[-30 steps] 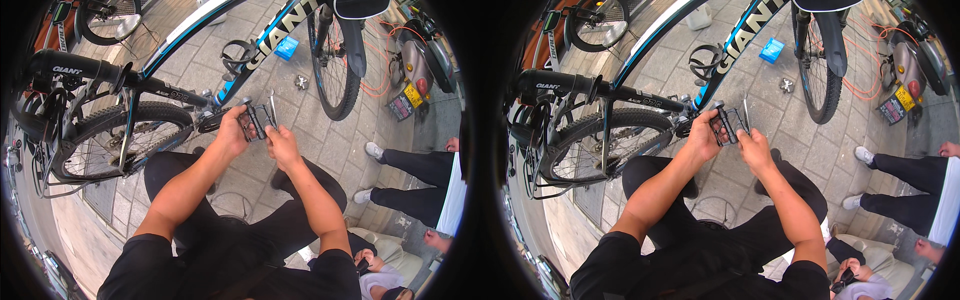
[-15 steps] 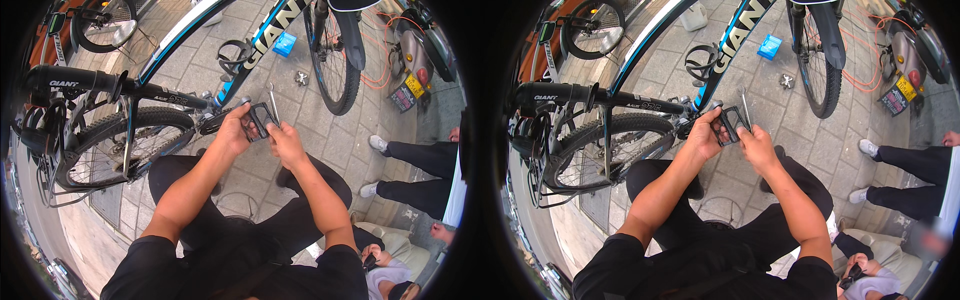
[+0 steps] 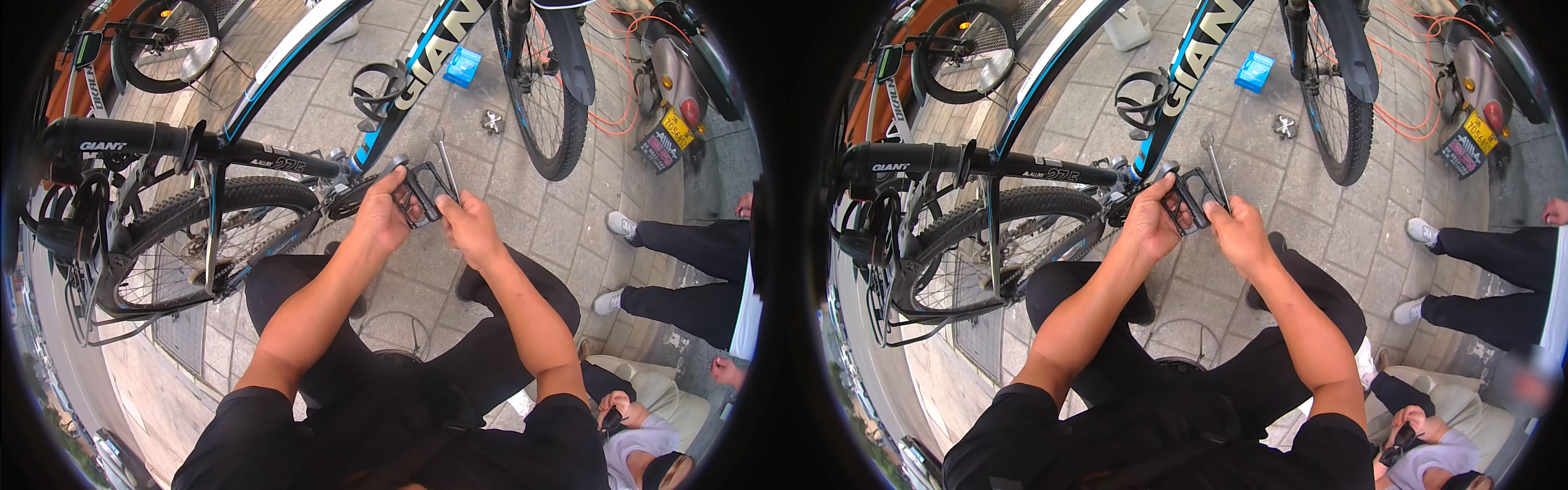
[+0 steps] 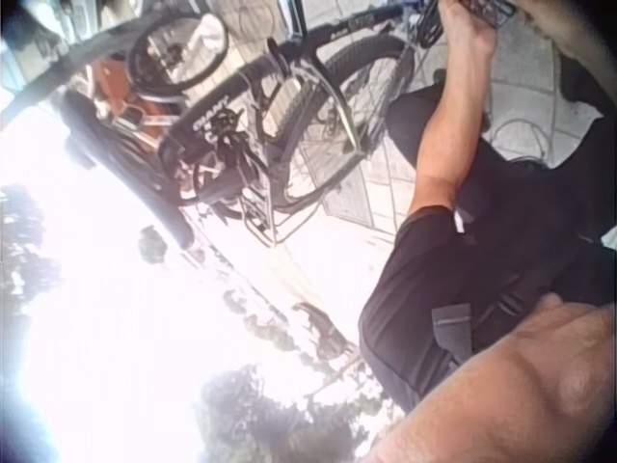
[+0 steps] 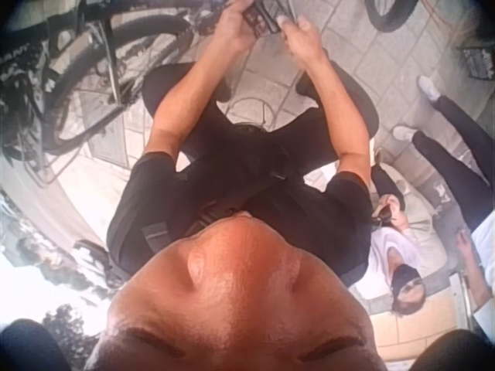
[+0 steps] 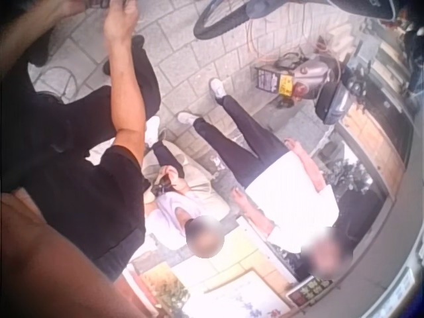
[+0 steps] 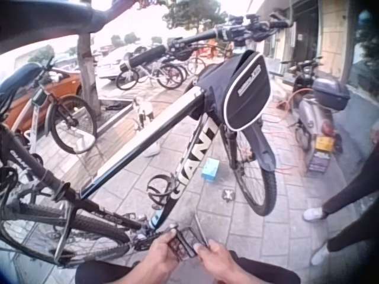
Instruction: The person installs bicycle pedals onto a bicycle crankset using a wrench. The person threads and tightens each pedal onto the crank arms, then walks into a shop and picks up a small box.
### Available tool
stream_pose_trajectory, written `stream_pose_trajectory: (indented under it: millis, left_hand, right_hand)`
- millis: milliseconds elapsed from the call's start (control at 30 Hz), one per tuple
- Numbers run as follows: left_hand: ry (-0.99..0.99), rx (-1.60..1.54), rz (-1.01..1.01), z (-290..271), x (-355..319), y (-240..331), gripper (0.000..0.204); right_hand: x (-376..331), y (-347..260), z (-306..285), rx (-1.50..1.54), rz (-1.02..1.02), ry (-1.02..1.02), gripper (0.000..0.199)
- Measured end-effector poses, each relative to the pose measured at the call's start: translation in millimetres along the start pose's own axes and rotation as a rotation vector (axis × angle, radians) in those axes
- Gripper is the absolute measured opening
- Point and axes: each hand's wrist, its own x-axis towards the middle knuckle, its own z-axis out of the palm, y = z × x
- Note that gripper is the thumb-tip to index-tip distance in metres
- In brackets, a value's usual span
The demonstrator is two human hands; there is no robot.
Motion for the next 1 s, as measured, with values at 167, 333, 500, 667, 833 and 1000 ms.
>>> stream_pose_trajectory:
  millis: [167, 333, 500, 667, 833, 1000]
  left_hand:
    - [-0.032, -0.036, -0.001, -5.0, -3.5, 1.6, 0.018]
    - [-0.041, -0.056, -0.008, -1.2, -10.5, 4.2, 0.025]
    - [-0.025, -0.035, -0.015, -0.5, -4.9, 3.5, 0.02]
    - [-0.046, -0.028, -0.021, -4.1, -0.4, 0.6, 0.022]
    - [-0.01, -0.094, 0.009, 9.3, -15.3, 2.6, 0.018]
    - [-0.021, -0.032, 0.017, 3.8, -10.2, 3.6, 0.016]
  right_hand:
    - [-3.1, -1.5, 2.6, -0.014, 0.036, -0.012, 0.025]
    - [-5.2, -6.1, 4.9, -0.041, 0.033, 0.011, 0.026]
    - [0.7, 1.4, 1.3, -0.106, -0.017, 0.033, 0.024]
    - [-0.2, 5.0, -0.5, -0.089, 0.003, 0.005, 0.024]
    - [-1.6, 0.5, -0.9, -0.071, -0.002, -0.017, 0.024]
    - [0.1, 0.3, 0.8, -0.11, -0.042, -0.016, 0.025]
